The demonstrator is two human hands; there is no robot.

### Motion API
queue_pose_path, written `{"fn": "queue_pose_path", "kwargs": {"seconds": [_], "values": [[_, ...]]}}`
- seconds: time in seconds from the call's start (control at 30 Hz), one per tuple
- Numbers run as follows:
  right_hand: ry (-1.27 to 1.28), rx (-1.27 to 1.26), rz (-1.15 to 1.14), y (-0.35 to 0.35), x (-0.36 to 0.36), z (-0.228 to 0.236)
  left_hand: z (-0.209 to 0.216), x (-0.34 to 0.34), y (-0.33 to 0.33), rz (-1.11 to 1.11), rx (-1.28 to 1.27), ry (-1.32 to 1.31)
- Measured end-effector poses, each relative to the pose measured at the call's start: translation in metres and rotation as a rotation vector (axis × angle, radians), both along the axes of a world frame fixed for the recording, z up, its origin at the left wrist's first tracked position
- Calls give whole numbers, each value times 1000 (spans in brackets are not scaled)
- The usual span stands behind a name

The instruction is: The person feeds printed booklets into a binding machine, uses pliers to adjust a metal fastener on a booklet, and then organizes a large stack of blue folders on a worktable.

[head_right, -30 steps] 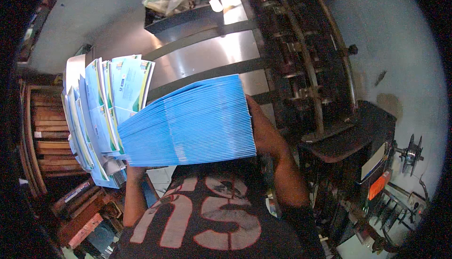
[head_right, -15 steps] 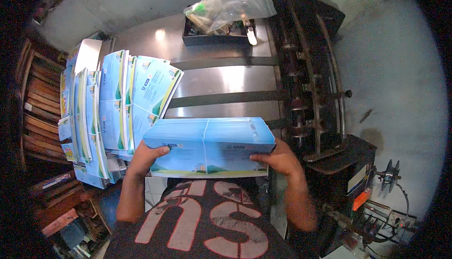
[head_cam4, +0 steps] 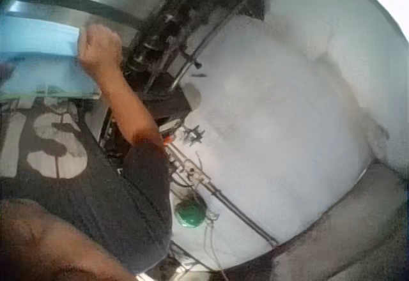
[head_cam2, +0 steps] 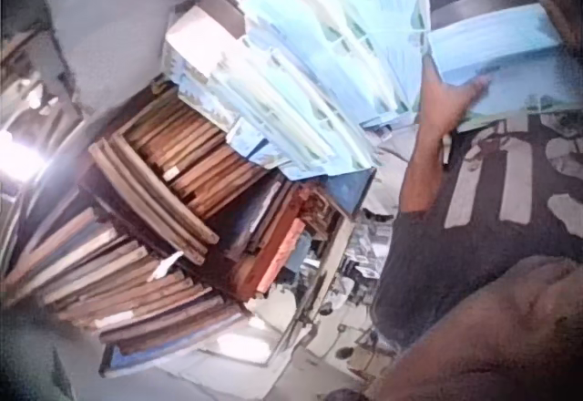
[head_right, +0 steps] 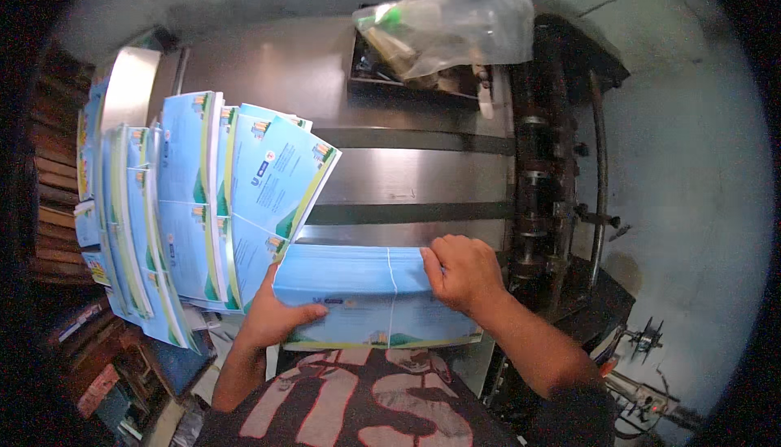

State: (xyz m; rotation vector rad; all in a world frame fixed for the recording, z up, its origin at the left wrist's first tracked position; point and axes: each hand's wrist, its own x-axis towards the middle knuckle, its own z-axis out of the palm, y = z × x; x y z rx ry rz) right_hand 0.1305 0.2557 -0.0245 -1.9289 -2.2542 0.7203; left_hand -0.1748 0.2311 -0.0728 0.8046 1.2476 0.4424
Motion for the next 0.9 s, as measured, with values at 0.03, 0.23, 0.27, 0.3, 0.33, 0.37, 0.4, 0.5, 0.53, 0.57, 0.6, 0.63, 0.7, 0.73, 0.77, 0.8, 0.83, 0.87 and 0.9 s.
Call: {"fn": "queue_pose_path", "kwargs": {"seconds": [0.03, 0.23, 0.27, 0.3, 0.33, 0.37, 0.4, 0.5, 0.53, 0.57, 0.6, 0.63, 0.7, 0.73, 0.77, 0.8, 0.83, 0.87, 0.9], "values": [[-1, -15, -7, 2, 0, -6, -1, -1, 3, -15, -13, 12], [39, -78, -5, 0, -1, -15, 11, -4, -1, -18, -38, 70], [46, -61, 0, -3, -1, -15, 9, -4, -3, -13, -32, 79], [63, -47, -16, -2, 0, -15, 10, -3, -4, -5, -8, 84], [78, -13, -36, 2, -1, -18, 3, -4, -3, 7, 25, 87], [96, 24, -56, -1, -3, -20, 1, -4, -2, -19, 7, 96], [53, -176, -34, -2, 5, -19, -1, -4, 5, -31, 4, 96], [196, -10, 177, -9, 18, -17, 5, 4, -1, -35, 225, 61], [193, -400, 211, -16, 26, -10, 10, 7, -2, -59, 309, 54], [142, -390, 261, -21, 25, -4, 16, 7, -3, -86, 391, 46], [94, -385, 313, -21, 23, 6, 23, 7, -4, -126, 465, 73], [34, -386, 356, -21, 23, 17, 25, 8, -6, -133, 483, 63], [-55, -394, 242, -24, 11, 37, 25, 10, -9, -148, 511, 38], [-72, -338, 213, -33, 7, 43, 25, 8, -11, -175, 594, 71], [-91, -283, 180, -43, 3, 50, 24, 5, -11, -203, 677, 100], [-103, -134, 101, -61, -7, 57, 21, 3, -10, -226, 761, 129], [-152, -51, 100, -65, -15, 69, 15, -1, -11, -214, 886, 160], [-203, 33, 97, -70, -21, 83, 6, -4, -10, -203, 1012, 188], [-254, 114, 86, -74, -26, 91, -1, -6, -8, -196, 1138, 210]]}}
